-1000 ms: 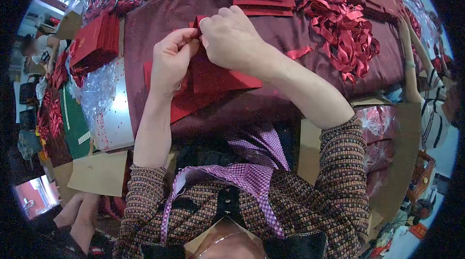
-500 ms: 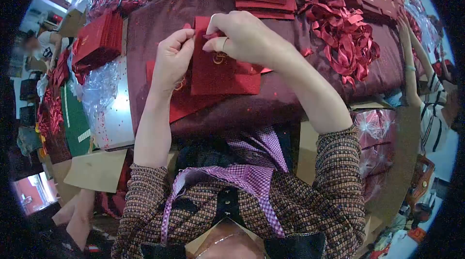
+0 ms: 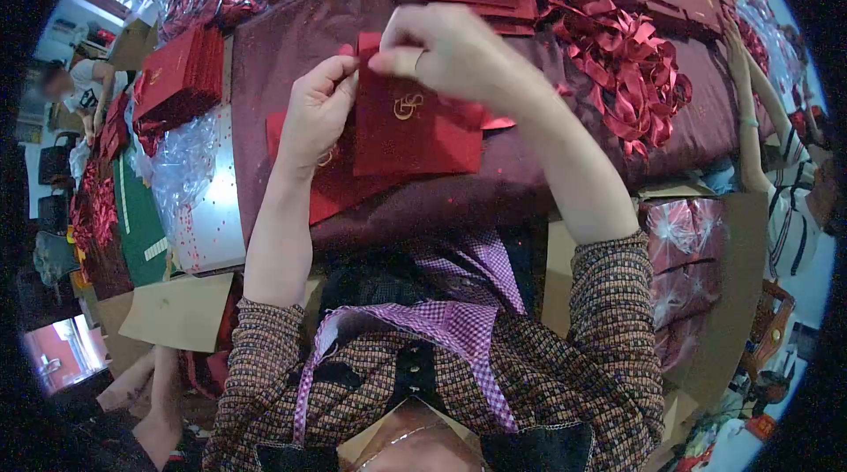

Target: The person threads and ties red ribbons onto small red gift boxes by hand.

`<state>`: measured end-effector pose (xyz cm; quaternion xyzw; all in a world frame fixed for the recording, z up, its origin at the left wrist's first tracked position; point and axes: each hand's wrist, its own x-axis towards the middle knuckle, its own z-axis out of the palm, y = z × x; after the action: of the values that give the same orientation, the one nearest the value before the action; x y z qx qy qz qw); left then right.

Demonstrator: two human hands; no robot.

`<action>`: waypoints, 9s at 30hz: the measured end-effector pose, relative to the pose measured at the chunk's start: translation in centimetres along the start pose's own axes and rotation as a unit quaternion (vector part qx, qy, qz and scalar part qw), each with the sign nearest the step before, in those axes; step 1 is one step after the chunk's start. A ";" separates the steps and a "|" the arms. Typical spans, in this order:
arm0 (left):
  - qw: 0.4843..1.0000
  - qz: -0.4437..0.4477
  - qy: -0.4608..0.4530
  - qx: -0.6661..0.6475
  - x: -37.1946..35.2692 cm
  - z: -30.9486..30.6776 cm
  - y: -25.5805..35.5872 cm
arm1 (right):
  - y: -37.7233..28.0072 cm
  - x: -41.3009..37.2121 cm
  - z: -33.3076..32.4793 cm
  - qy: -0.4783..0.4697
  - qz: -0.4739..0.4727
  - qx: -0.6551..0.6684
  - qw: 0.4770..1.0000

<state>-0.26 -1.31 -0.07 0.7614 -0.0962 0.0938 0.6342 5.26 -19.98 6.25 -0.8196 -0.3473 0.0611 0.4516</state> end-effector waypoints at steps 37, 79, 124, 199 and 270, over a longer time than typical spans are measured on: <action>0.965 0.009 0.027 0.262 0.3 -2.2 -0.3 | 5.8 -2.8 -3.8 0.053 0.074 0.001 0.996; 0.987 -0.020 0.050 0.150 0.6 -2.8 -0.9 | 2.9 -2.3 5.8 0.061 -0.030 0.038 0.997; 0.987 -0.016 0.010 0.158 0.4 -2.1 0.1 | 0.3 0.2 6.0 0.045 -0.105 -0.255 0.960; 0.933 0.033 -0.354 -0.051 -0.5 -0.9 2.0 | -1.3 -4.7 0.0 -0.067 -0.297 -0.145 0.942; 0.980 -0.075 -0.022 -0.183 -0.8 2.9 4.0 | 4.1 -9.7 -3.1 0.153 0.186 0.566 0.789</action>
<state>-2.01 -4.85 3.01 0.6394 -0.0680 0.0102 0.7658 1.42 -29.67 2.81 -0.4649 -0.0183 0.2033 0.8615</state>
